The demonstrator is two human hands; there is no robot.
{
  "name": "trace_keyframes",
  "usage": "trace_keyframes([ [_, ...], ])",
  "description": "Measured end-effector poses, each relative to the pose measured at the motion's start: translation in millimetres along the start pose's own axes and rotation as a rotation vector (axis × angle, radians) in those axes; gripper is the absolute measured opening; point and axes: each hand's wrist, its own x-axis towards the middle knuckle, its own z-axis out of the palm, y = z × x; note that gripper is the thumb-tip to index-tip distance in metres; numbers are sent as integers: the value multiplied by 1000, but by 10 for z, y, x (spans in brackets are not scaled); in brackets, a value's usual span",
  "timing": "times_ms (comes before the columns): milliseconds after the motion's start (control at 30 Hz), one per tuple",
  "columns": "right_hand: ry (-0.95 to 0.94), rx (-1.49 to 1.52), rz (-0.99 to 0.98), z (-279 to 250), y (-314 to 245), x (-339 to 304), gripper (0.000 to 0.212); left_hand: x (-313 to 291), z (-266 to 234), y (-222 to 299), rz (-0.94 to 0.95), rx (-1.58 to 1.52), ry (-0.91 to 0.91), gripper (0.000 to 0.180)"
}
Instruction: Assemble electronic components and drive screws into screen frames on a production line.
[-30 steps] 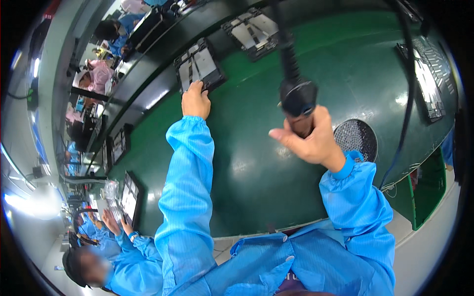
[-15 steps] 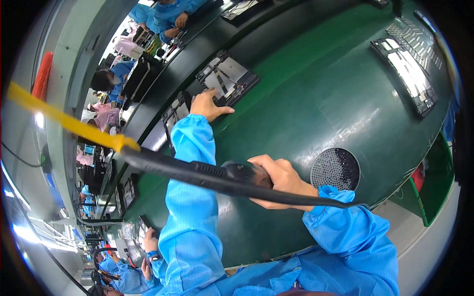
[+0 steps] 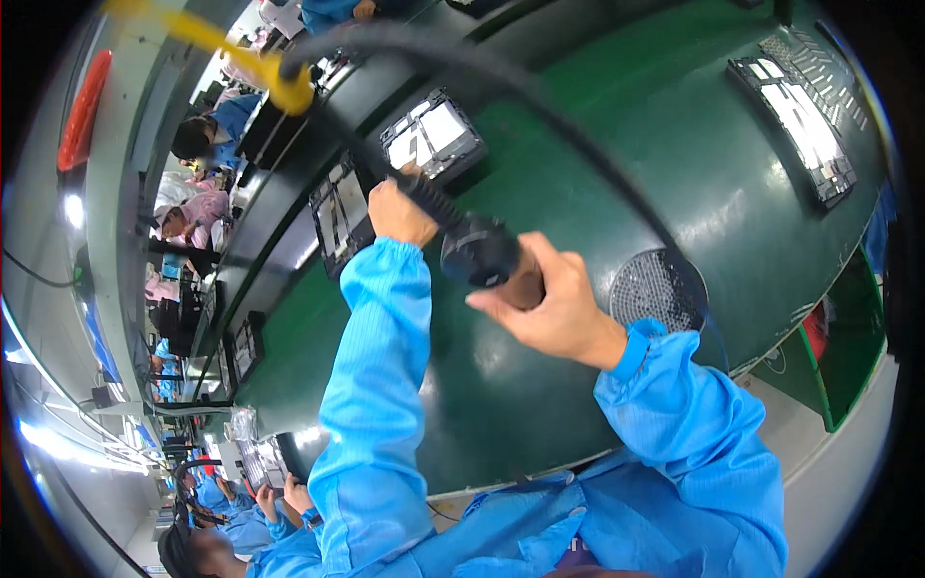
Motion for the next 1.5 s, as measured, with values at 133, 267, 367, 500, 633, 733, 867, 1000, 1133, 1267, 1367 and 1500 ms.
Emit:
trace_keyframes([
  [133,99,54,10,-140,-106,96,27,-774,-282,472,100,-144,24,46],
  [267,305,198,7,-489,-326,200,27,-1452,-514,907,156,-296,96,47],
  [367,325,133,-116,-709,-332,212,29,-1843,-668,1190,165,-372,71,45],
  [500,325,103,-118,-897,-158,99,29,-2306,-660,1497,226,-481,45,52],
  [633,290,45,-80,-911,-57,-2,31,-2474,-725,1665,224,-571,-60,44],
  [733,272,19,-46,-876,-22,-11,31,-2400,-702,1660,233,-620,-92,41],
  [867,241,-3,-53,-855,29,0,29,-2288,-632,1755,168,-598,-85,41],
  [1000,223,-35,-75,-862,51,3,29,-2202,-614,1822,139,-598,-49,40],
  [1133,234,-70,-47,-853,32,6,29,-2181,-642,1707,189,-705,39,26],
  [1267,207,-44,-45,-855,60,20,29,-2174,-666,1620,126,-713,141,19],
  [1367,204,-40,-52,-861,68,7,29,-2175,-676,1627,-92,-815,176,14],
  [1500,218,-7,-14,-763,39,11,31,-2172,-722,1445,-212,-715,215,13],
])
